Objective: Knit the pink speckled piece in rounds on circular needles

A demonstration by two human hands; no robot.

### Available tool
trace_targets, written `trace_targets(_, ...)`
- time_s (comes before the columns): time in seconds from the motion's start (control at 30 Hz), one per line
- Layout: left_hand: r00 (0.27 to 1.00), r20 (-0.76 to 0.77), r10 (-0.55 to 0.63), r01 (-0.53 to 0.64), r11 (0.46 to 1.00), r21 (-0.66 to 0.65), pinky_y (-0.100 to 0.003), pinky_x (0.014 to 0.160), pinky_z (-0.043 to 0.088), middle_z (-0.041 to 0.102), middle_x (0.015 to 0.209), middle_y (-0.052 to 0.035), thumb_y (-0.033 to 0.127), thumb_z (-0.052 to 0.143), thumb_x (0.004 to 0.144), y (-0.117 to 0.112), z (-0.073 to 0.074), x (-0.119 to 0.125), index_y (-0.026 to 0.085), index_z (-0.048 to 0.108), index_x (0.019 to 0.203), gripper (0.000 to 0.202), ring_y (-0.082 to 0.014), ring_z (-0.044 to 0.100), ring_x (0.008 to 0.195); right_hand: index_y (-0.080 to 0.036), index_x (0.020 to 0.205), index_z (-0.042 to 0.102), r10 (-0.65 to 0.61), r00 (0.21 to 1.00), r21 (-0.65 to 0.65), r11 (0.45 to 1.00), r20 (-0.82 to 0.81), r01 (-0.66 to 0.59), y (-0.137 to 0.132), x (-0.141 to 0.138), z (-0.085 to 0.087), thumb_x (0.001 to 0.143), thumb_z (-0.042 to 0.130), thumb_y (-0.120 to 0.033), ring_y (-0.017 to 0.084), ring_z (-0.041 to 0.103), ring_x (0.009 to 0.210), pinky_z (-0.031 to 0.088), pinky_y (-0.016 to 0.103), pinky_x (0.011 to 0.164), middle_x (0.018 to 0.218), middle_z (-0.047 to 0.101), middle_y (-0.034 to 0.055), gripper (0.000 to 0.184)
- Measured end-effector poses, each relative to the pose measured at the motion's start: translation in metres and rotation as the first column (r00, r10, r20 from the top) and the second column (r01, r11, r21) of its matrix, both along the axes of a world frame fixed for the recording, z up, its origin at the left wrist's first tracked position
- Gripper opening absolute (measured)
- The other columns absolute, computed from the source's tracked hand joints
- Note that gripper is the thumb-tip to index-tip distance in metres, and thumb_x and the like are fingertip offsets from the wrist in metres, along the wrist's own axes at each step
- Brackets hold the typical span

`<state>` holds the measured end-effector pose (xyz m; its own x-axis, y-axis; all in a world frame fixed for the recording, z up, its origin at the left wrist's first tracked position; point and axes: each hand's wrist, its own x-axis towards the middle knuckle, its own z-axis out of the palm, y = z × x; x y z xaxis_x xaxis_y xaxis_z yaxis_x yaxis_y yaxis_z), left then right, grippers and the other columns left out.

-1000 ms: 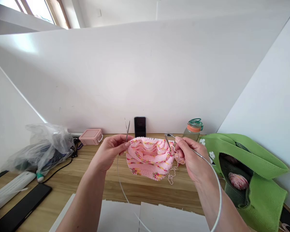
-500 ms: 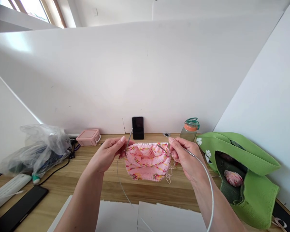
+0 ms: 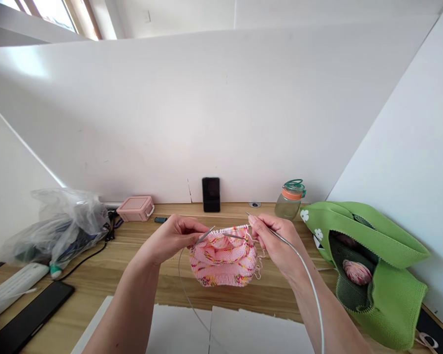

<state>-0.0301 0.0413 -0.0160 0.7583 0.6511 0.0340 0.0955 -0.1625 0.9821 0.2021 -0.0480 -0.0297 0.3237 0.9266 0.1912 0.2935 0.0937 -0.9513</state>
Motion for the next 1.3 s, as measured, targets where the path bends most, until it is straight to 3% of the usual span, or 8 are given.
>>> trace_targets(0.2,0.997,-0.031,0.069,-0.066,0.994,0.091,-0.021,0.060,0.039,0.070,0.082,-0.0078,0.028,0.064,0.081,-0.002,-0.002,0.005,0.011,0.077,0.092,0.024,-0.0130,0.056,0.069,-0.019,0.054,0.052,0.045,0.999,-0.014,0.999,0.029,-0.044,0.000,-0.008,-0.001,0.083,0.056,-0.060,0.009,0.035,0.048,0.028,0.025,0.050,0.046,0.039,-0.0046,0.051)
trace_targets(0.57,0.989,-0.122,0.080,-0.042,0.957,0.286,-0.021,0.055,0.034,0.056,0.072,-0.0013,0.039,0.065,0.082,-0.007,0.002,0.012,0.014,0.078,0.089,0.029,-0.0100,0.047,0.063,-0.019,0.055,0.053,0.078,0.993,-0.009,0.997,0.094,-0.077,-0.002,-0.017,0.001,0.085,0.054,-0.059,0.010,0.037,0.047,0.030,0.024,0.048,0.046,0.040,-0.0039,0.051)
trace_targets(0.8,0.995,-0.090,0.045,-0.020,0.965,0.262,-0.021,0.056,0.035,0.060,0.076,-0.0029,0.042,0.064,0.083,-0.010,0.001,0.015,0.014,0.077,0.093,0.033,-0.0113,0.049,0.066,-0.018,0.054,0.052,0.051,0.998,0.023,0.998,0.034,-0.052,-0.002,-0.018,-0.002,0.085,0.057,-0.057,0.008,0.037,0.047,0.029,0.022,0.047,0.046,0.041,-0.0041,0.050)
trace_targets(1.0,0.999,-0.012,0.051,-0.048,0.980,0.195,-0.023,0.067,0.041,0.068,0.092,-0.0081,0.041,0.060,0.087,-0.004,0.005,0.004,0.013,0.073,0.104,0.036,-0.0163,0.058,0.081,-0.018,0.051,0.055,-0.125,0.948,0.131,0.977,-0.294,0.169,0.000,-0.007,0.004,0.068,0.076,-0.052,0.007,0.034,0.044,0.025,0.021,0.042,0.043,0.040,-0.0052,0.043)
trace_targets(1.13,0.997,0.029,0.077,-0.080,0.984,0.158,-0.024,0.063,0.039,0.064,0.081,-0.0066,0.044,0.062,0.084,-0.001,0.002,0.001,0.010,0.074,0.090,0.036,-0.0145,0.054,0.073,-0.018,0.050,0.057,-0.167,0.895,0.128,0.963,-0.413,0.239,0.001,-0.005,0.007,0.059,0.082,-0.050,0.005,0.031,0.043,0.024,0.021,0.041,0.041,0.039,-0.0056,0.041)
trace_targets(1.3,0.993,0.066,0.093,-0.101,0.987,0.122,-0.022,0.056,0.033,0.054,0.065,-0.0015,0.044,0.065,0.082,-0.001,-0.002,0.004,0.009,0.073,0.082,0.036,-0.0099,0.044,0.062,-0.018,0.051,0.057,-0.162,0.912,0.115,0.969,-0.377,0.220,0.002,-0.005,0.006,0.061,0.081,-0.050,0.006,0.031,0.043,0.023,0.022,0.042,0.043,0.040,-0.0053,0.041)
